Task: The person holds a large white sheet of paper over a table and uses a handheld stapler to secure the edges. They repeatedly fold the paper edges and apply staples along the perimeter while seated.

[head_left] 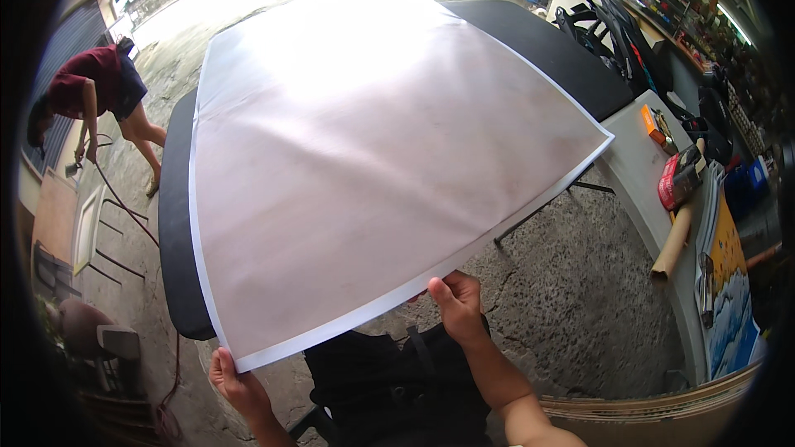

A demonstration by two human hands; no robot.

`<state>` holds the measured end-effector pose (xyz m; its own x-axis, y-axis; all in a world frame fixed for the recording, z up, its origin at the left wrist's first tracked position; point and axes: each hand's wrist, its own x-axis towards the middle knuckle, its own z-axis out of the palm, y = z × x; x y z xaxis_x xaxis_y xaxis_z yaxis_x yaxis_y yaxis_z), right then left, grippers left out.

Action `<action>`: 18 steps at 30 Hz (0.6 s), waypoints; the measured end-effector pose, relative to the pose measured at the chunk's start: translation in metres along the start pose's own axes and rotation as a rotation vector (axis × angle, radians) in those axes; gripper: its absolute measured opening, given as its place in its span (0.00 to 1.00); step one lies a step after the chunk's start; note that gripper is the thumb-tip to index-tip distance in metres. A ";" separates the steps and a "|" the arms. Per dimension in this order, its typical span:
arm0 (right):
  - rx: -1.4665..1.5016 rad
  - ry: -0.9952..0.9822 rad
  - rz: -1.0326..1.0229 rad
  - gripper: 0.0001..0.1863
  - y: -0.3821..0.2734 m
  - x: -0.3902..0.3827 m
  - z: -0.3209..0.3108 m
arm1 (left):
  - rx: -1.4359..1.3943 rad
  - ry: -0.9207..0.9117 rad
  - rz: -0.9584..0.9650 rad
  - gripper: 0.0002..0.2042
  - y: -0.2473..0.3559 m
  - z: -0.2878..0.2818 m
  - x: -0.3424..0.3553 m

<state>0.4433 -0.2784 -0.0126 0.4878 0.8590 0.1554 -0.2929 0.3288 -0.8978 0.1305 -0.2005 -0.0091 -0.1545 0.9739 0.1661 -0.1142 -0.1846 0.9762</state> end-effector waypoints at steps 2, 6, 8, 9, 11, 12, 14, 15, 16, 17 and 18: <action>0.031 -0.003 0.026 0.12 -0.001 0.002 0.002 | -0.007 0.022 -0.020 0.15 0.006 0.002 -0.001; 0.035 0.092 0.016 0.11 0.000 0.004 0.009 | 0.022 0.034 -0.009 0.14 -0.002 -0.006 0.002; 0.040 0.131 -0.011 0.11 -0.005 0.004 0.009 | -0.120 -0.015 -0.102 0.14 0.003 -0.003 0.005; 0.057 0.137 -0.016 0.11 -0.001 0.005 0.010 | -0.197 -0.044 -0.145 0.14 0.005 -0.002 0.006; 0.084 0.172 -0.037 0.11 0.004 0.006 0.011 | -0.173 -0.011 -0.101 0.14 0.003 -0.004 0.007; 0.092 0.106 -0.033 0.12 0.002 0.007 0.012 | -0.161 0.002 -0.080 0.14 0.002 -0.006 0.007; 0.082 0.099 -0.027 0.12 0.002 0.006 0.016 | -0.178 0.001 -0.081 0.14 0.001 -0.006 0.007; 0.077 0.100 -0.026 0.12 0.001 0.006 0.018 | -0.187 -0.003 -0.082 0.14 0.001 -0.007 0.007; 0.091 0.097 -0.013 0.12 0.000 0.005 0.020 | -0.125 -0.010 -0.053 0.13 -0.002 -0.010 0.006; 0.105 0.097 -0.001 0.12 -0.002 0.004 0.022 | -0.063 -0.019 -0.025 0.13 -0.005 -0.014 0.004; 0.118 0.100 0.010 0.11 -0.002 0.004 0.023 | -0.002 -0.032 0.002 0.12 -0.008 -0.017 0.004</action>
<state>0.4267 -0.2669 -0.0008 0.5621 0.8210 0.0999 -0.3901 0.3697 -0.8433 0.1140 -0.1972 -0.0184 -0.1236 0.9772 0.1727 -0.1157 -0.1870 0.9755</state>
